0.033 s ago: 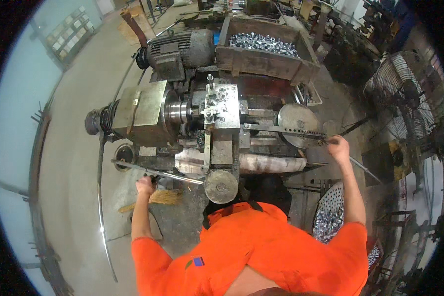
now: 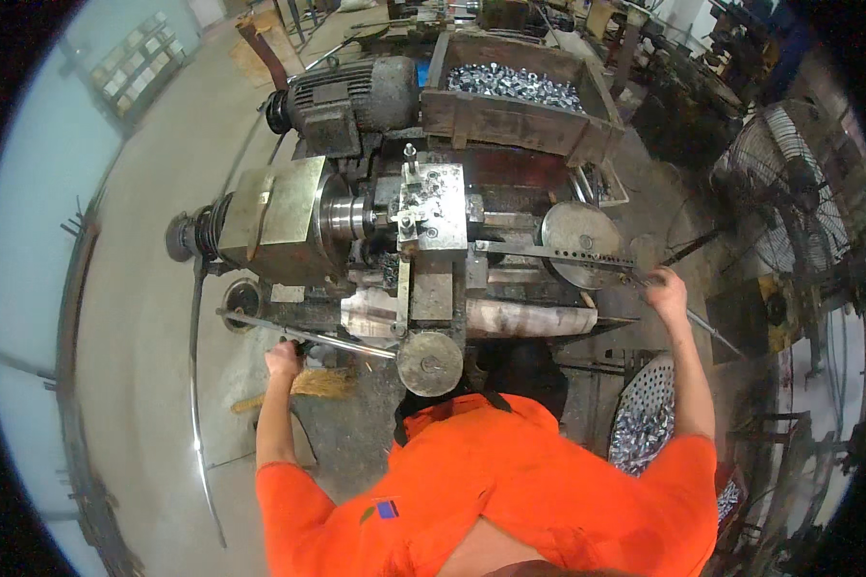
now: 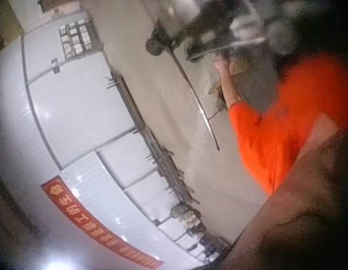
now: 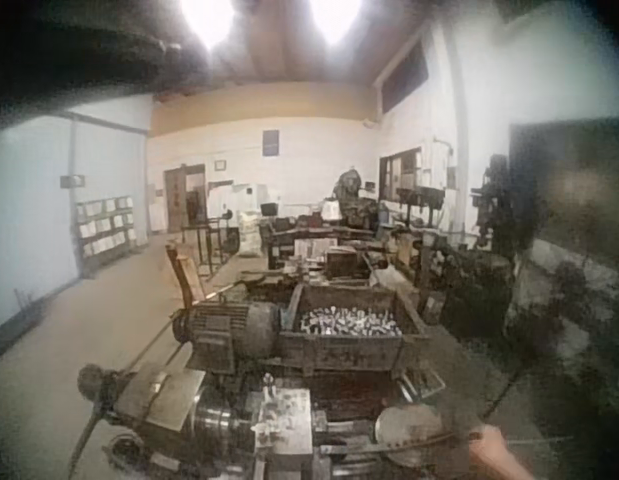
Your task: The person operates a metalworking machine, repeatedly inserting small metal parts into the machine, actuating a lever to process them, and then removing the finished parts. The processed parts are placed into a perforated metal tray on the floor.
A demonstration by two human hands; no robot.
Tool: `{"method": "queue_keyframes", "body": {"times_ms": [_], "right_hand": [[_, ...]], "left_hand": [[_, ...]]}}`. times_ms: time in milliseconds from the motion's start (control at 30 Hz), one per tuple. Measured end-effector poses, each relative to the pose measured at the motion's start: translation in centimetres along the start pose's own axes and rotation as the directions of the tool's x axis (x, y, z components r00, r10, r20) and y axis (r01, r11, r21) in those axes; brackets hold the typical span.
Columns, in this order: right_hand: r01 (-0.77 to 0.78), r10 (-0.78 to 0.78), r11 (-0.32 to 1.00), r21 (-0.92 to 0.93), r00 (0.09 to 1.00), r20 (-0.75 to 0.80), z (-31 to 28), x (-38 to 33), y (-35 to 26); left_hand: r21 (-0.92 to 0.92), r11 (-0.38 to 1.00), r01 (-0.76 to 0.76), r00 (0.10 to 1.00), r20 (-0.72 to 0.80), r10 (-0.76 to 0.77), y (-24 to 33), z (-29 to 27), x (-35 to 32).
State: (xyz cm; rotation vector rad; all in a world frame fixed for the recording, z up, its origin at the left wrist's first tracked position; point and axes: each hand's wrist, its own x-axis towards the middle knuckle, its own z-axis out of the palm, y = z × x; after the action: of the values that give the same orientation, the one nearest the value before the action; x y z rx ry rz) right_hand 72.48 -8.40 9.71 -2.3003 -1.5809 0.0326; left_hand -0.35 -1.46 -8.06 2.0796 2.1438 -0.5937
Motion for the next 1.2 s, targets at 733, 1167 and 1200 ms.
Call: {"method": "queue_keyframes", "body": {"times_ms": [733,1167,1200], "right_hand": [[-0.439,0.394,0.866,0.238,0.894,0.214,6.5,-20.2,5.0],[-0.465,0.401,0.820,0.334,0.882,0.246,4.8,-20.7,0.0],[-0.341,0.311,0.885,0.318,0.940,0.144,6.5,-21.5,1.6]], "left_hand": [[-0.986,-0.160,-0.050,0.881,0.032,-0.473,1.2,-8.0,-0.5],[-0.992,-0.128,-0.009,0.884,0.052,-0.465,1.4,-8.7,-0.6],[-0.994,-0.109,0.026,0.887,0.073,-0.457,0.9,-8.4,-0.3]]}}
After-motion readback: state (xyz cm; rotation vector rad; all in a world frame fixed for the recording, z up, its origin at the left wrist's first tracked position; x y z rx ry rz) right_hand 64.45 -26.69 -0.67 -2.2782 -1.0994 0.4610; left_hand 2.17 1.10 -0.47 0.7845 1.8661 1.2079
